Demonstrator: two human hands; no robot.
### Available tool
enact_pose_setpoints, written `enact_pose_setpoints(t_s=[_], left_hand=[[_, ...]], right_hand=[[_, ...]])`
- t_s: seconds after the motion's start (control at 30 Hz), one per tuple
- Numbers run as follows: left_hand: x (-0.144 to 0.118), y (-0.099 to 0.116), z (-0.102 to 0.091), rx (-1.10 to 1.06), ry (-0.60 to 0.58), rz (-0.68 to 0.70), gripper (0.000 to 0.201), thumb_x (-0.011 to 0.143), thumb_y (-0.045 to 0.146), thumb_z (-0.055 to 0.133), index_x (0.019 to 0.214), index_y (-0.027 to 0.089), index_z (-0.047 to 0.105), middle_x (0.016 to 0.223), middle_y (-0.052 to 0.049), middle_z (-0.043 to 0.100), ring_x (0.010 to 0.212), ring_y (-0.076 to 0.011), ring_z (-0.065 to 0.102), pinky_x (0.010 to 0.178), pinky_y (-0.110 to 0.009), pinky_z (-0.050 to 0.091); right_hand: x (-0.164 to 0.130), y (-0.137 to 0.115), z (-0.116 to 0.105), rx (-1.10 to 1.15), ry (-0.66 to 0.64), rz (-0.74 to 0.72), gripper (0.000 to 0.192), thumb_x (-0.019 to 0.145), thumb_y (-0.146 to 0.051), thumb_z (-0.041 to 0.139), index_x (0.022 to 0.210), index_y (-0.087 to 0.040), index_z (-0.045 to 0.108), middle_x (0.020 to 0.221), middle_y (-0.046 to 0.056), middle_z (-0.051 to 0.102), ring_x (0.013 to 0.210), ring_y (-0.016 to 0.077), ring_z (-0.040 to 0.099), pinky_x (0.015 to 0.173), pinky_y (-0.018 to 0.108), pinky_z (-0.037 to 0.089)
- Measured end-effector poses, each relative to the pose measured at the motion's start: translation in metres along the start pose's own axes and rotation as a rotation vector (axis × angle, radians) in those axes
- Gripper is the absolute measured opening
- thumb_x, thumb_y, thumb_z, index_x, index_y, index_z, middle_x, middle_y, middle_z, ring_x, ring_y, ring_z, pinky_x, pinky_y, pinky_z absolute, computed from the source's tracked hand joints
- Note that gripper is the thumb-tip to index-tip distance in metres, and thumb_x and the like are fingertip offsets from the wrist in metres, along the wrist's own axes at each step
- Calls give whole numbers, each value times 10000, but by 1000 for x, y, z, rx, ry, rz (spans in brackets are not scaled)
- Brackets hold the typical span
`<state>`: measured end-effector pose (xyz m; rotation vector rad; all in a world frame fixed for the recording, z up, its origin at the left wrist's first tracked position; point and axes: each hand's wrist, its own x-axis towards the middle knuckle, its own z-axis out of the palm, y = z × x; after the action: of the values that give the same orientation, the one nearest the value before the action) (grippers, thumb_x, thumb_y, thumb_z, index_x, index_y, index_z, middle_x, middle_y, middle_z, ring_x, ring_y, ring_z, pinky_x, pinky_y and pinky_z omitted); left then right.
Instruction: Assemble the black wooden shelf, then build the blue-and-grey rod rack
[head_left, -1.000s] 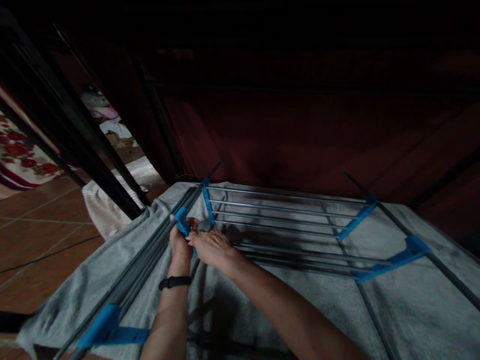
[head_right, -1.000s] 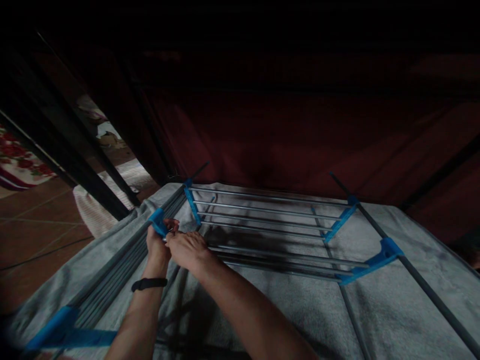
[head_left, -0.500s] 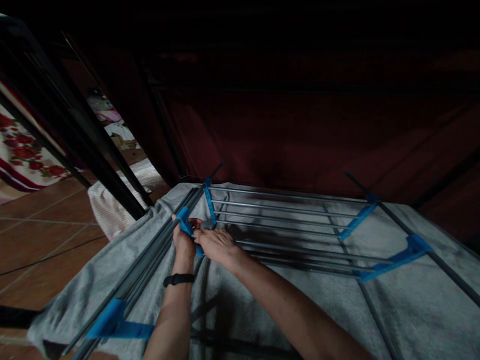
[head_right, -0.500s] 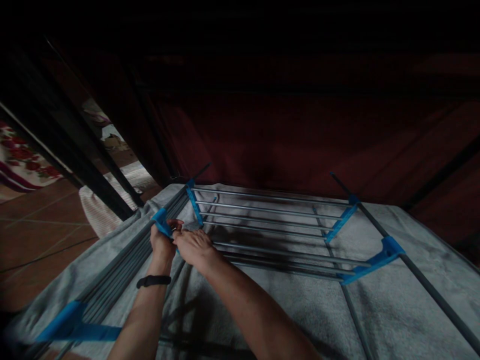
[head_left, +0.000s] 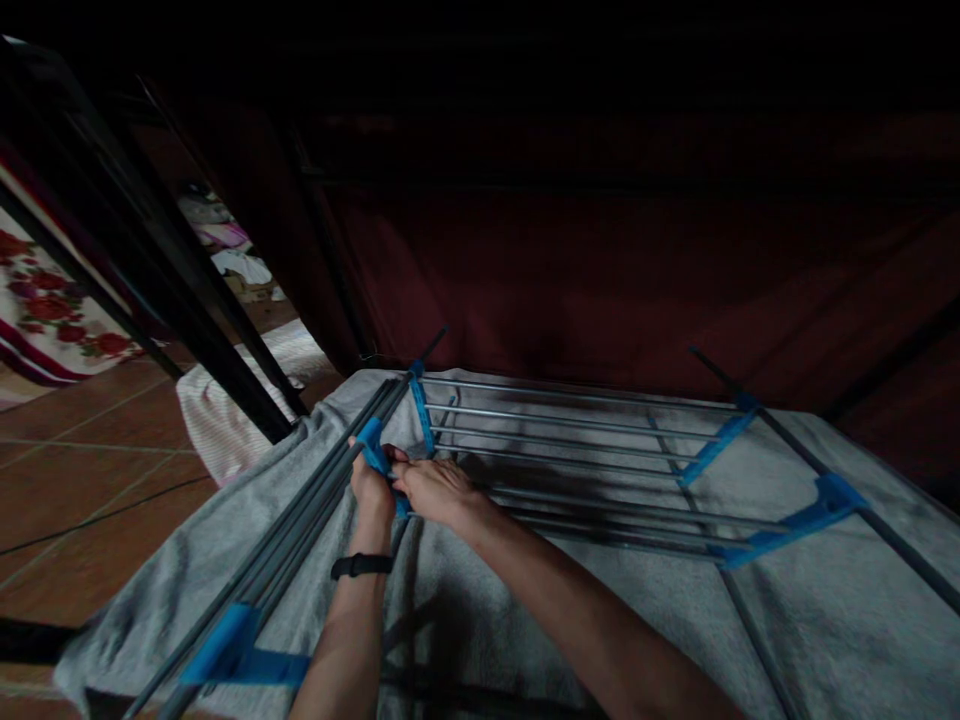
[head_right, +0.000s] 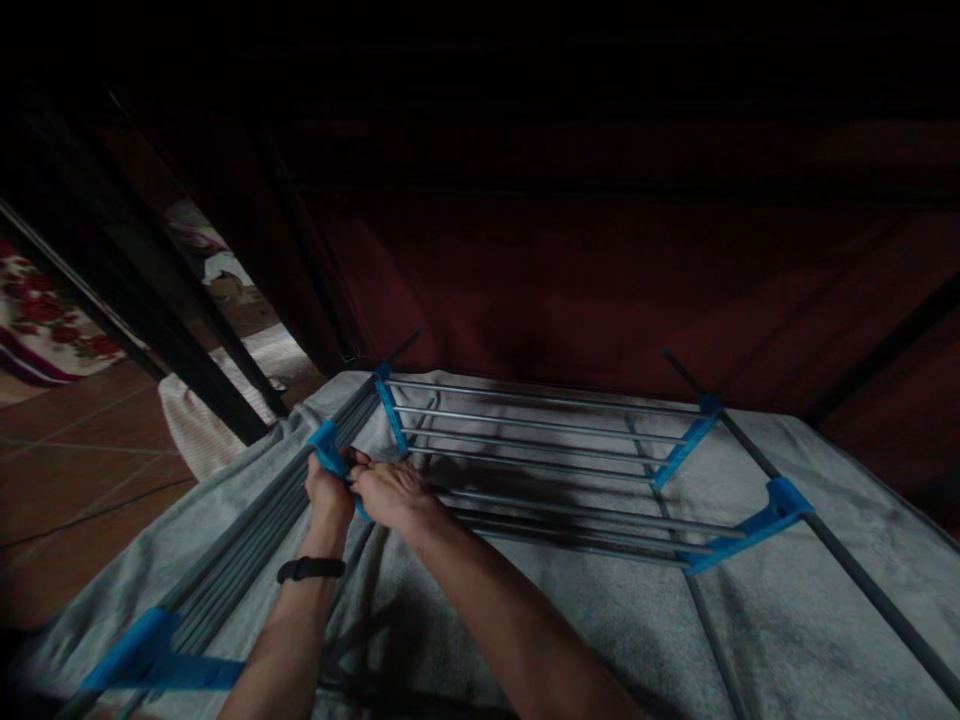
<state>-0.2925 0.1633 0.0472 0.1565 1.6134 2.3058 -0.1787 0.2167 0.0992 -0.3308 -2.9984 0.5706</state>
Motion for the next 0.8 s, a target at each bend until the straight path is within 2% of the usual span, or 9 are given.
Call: enact_pose_setpoints(t_s=[0.3,0.5,0.67,0.8], left_hand=[[-3,-4,0,-14,116,6,499,790,614,490,557,178,561,529,-38,583,466,-136,517,472,-251,454],[-8,0,3,-31,77,-10,500,746,642,526,564,178,568,530,-36,586,463,-141,519,454,-258,441],[-10,2,3,-23,61,-11,442,728,593,522,575,181,570,534,-32,591,476,-143,527,473,-260,441],[-6,-2,1,24,52,6,407,699,568,496,584,185,571,530,-31,586,470,-154,529,480,-275,444]], right_hand=[[-2,1,-4,3,-4,9,338,998,-373,390,1191,-223,624,1095,92,732,1007,234,694,868,350,516],[-4,2,-4,14,9,-2,323,995,-363,401,1175,-225,630,1087,84,736,1008,233,695,854,336,518],[-3,1,-4,-5,21,3,308,990,-359,420,1160,-213,632,1057,100,739,980,249,705,818,343,530],[-4,0,-3,-22,28,-19,312,1004,-339,401,1184,-194,611,1087,118,730,995,246,701,855,368,525]])
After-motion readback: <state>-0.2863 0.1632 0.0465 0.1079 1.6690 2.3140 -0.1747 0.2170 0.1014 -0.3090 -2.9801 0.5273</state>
